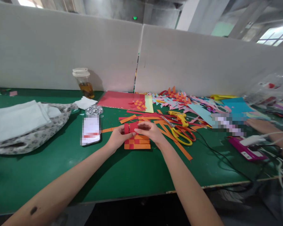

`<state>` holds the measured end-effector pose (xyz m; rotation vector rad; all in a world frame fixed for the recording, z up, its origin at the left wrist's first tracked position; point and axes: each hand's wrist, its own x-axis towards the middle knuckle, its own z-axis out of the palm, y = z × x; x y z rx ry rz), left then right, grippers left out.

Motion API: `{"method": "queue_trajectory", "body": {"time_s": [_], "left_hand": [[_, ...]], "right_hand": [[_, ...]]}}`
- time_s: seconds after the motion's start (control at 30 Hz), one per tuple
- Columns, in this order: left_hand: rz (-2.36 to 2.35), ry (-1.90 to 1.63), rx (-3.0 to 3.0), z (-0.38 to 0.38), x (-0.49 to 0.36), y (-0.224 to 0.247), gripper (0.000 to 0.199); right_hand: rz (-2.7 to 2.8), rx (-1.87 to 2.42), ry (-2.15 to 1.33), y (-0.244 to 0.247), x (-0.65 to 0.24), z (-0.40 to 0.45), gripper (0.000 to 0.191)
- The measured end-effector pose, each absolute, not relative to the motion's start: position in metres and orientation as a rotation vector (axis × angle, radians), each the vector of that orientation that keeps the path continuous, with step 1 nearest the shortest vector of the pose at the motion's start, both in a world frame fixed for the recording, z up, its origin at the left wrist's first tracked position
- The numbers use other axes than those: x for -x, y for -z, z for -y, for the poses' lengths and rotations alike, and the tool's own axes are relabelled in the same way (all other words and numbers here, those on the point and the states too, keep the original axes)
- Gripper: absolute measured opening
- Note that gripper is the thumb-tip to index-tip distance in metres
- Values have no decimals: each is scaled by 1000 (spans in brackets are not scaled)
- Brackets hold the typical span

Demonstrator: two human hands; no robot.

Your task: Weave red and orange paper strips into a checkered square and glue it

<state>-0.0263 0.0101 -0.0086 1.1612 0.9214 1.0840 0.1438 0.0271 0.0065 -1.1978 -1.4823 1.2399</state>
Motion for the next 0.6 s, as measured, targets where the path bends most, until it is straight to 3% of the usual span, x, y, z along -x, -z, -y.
{"method": "queue_trajectory", "body": {"time_s": [0.13,0.6], "left_hand": [[-945,-1135,-1131,-14,30,9,42],[-967,-1185,-1114,-17,30,9,44]], "right_hand": [[1564,1187,-1418,-8,-153,-28,44],[1578,1152,-1399,-4,-150,-27,41]]}}
